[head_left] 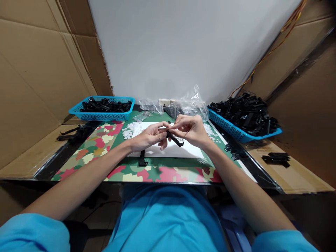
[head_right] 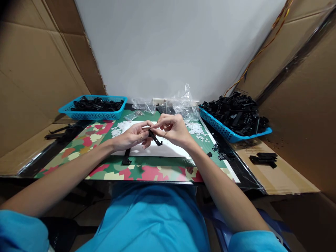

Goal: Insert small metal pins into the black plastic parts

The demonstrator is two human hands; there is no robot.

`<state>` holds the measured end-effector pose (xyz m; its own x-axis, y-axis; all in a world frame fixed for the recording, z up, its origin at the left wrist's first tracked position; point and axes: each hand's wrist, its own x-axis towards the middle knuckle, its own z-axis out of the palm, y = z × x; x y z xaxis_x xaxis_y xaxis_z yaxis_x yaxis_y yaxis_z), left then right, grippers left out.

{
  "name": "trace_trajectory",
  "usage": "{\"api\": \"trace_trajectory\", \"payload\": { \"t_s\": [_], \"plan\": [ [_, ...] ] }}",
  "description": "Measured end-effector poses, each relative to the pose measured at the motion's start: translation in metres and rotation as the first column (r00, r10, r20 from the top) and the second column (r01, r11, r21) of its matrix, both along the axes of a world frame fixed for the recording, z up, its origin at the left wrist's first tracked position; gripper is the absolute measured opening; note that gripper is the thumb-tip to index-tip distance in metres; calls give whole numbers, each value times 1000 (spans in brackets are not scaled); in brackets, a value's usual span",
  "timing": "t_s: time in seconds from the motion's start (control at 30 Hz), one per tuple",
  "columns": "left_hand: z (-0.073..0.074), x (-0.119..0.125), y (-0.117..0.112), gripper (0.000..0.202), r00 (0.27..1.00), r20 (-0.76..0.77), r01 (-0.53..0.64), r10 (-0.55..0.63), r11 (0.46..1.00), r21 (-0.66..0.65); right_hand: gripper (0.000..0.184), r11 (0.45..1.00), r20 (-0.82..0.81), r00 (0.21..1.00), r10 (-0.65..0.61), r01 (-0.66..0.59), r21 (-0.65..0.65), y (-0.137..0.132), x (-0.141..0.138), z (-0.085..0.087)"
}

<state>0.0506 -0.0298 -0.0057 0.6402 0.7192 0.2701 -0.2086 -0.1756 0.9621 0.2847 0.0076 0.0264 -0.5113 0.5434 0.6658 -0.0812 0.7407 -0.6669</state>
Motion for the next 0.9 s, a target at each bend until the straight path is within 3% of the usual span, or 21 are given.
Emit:
{"api": "trace_trajectory", "payload": {
  "t_s": [0.9],
  "plan": [
    [-3,-1,6,33,990,53,-133,130,989,68,16,995,-16,998,-53,54,78,-8,-5,-2]
  ]
}}
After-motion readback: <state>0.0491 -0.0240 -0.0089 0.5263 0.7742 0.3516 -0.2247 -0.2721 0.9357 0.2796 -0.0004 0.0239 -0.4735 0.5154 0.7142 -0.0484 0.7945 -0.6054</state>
